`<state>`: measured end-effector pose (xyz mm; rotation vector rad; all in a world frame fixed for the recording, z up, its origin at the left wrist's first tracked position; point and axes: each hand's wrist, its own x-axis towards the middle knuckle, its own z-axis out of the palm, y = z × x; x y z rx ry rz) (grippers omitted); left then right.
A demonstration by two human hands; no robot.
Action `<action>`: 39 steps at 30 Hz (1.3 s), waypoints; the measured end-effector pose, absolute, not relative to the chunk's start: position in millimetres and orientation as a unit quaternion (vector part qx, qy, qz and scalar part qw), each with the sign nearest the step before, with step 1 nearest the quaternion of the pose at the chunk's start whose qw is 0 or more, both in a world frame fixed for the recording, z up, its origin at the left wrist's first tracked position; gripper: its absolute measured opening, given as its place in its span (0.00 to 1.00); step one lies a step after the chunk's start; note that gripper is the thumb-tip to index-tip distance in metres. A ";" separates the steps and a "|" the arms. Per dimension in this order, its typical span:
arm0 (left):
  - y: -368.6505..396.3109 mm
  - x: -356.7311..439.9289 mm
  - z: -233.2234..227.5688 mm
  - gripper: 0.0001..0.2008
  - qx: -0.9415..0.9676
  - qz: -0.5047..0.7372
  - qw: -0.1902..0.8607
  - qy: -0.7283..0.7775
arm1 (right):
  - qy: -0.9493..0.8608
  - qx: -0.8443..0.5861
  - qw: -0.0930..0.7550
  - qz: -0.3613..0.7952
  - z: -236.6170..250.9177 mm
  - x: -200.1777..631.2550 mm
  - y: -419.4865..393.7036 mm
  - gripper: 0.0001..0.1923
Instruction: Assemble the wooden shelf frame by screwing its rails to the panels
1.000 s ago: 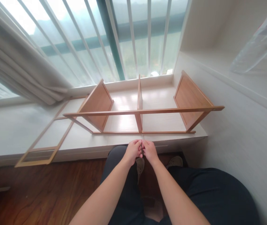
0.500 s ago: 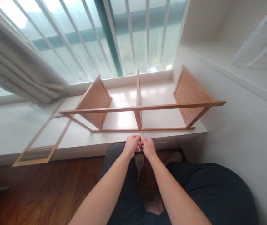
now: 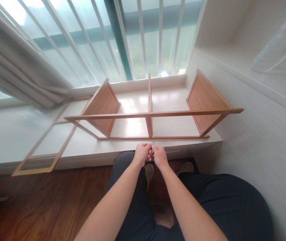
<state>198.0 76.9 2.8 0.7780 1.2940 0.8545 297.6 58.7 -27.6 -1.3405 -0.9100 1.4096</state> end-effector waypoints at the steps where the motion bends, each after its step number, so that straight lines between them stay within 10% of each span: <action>1: 76.8 197.9 3.3 0.20 0.344 0.375 0.645 0.569 | -0.378 -0.552 0.476 0.570 -28.3 297.6 58.5 0.27; 39: 79.7 189.7 8.9 0.06 0.386 0.364 0.583 0.616 | -0.558 -0.786 0.120 0.237 11.9 289.3 53.6 0.24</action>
